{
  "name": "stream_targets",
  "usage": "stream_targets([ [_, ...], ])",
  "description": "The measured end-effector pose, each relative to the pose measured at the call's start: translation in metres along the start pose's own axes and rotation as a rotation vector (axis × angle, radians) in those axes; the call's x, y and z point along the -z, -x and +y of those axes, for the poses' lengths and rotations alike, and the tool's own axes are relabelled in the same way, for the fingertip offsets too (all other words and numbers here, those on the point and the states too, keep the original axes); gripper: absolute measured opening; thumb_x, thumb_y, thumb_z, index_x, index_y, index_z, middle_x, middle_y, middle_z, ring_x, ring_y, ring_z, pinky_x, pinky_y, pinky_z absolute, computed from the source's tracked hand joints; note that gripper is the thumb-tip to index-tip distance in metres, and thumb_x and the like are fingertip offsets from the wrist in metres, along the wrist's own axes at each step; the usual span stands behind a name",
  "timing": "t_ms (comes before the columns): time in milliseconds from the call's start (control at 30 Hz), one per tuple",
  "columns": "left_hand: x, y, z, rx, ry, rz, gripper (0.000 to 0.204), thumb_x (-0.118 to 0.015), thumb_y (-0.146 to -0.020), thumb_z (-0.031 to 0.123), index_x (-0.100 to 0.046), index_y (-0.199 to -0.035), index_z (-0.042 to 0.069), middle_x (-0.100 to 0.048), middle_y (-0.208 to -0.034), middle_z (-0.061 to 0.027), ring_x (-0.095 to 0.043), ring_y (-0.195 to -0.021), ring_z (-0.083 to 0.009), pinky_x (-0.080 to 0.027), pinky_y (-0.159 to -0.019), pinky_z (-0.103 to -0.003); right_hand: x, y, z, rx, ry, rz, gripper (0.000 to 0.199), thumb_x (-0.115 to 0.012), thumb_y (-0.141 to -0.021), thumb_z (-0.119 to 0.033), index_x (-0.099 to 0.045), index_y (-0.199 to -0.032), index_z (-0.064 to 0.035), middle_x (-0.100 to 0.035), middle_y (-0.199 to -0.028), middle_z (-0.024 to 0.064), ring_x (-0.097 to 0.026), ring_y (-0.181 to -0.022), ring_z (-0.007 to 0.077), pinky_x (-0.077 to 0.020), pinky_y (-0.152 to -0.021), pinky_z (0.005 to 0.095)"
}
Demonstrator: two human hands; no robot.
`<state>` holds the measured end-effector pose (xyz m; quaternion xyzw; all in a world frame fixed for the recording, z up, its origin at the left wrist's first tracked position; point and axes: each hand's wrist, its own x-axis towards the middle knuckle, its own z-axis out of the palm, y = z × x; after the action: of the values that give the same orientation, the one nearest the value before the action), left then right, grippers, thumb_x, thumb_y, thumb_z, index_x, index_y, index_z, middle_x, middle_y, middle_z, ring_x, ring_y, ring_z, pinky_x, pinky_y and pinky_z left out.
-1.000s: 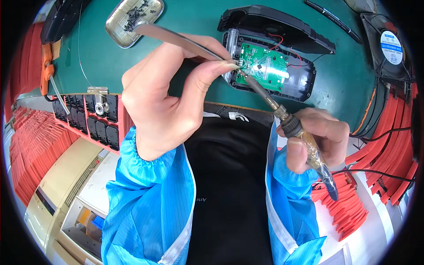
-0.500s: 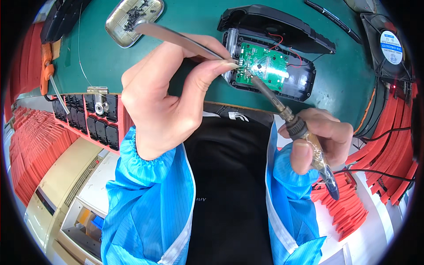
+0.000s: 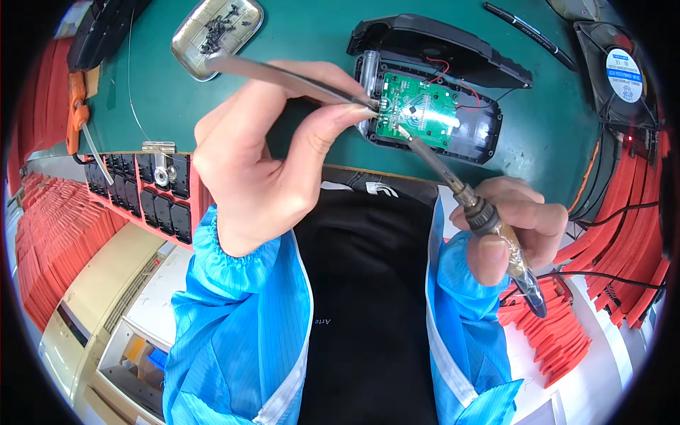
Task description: Assembling, screwing, and soldering components of a handheld electronic device.
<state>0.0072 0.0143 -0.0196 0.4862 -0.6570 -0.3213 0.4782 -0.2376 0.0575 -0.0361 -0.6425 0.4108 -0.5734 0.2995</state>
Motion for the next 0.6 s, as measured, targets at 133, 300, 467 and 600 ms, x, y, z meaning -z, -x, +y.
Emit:
stream_targets([
  [133,0.005,-0.001,-0.004,0.0,0.161,0.034,0.015,-0.067,-0.095,-0.006,-0.064,-0.109,-0.011,-0.072,-0.102,-0.0196,-0.07,-0.093,-0.0226,-0.056,-0.087,-0.032,-0.007,-0.008,-0.007,-0.039,0.051,0.068,0.044,-0.069,-0.098,-0.044,-0.051,-0.094,-0.0038,-0.066,-0.062,0.0122,-0.062,-0.051,0.0182,-0.0524,-0.054,0.0313],
  [300,0.009,0.003,-0.003,0.088,0.43,0.104,0.021,-0.069,-0.093,-0.004,-0.065,-0.112,-0.011,-0.072,-0.103,-0.0184,-0.068,-0.096,-0.0214,-0.053,-0.09,-0.032,0.002,-0.011,-0.016,-0.072,-0.14,0.16,0.046,-0.062,-0.101,-0.047,-0.05,-0.096,-0.003,-0.06,-0.056,0.0115,-0.058,-0.045,0.0177,-0.0463,-0.045,0.028],
  [467,0.012,0.008,0.001,0.111,0.464,0.106,0.018,-0.067,-0.094,-0.002,-0.064,-0.11,-0.01,-0.07,-0.103,-0.0183,-0.068,-0.095,-0.0223,-0.052,-0.088,-0.032,0.036,-0.03,-0.018,0.081,-0.178,0.336,0.041,-0.054,-0.106,-0.04,-0.046,-0.096,-0.0013,-0.053,-0.051,0.0086,-0.048,-0.037,0.0158,-0.037,-0.036,0.0246],
  [600,0.017,0.007,0.003,0.123,0.411,0.069,0.017,-0.068,-0.096,0.001,-0.064,-0.109,-0.009,-0.069,-0.104,-0.017,-0.067,-0.096,-0.022,-0.052,-0.087,-0.032,0.054,-0.054,-0.029,0.023,0.086,0.574,0.03,-0.052,-0.105,-0.029,-0.053,-0.101,0.0001,-0.061,-0.061,0.0107,-0.057,-0.047,0.0146,-0.0389,-0.043,0.0234],
])
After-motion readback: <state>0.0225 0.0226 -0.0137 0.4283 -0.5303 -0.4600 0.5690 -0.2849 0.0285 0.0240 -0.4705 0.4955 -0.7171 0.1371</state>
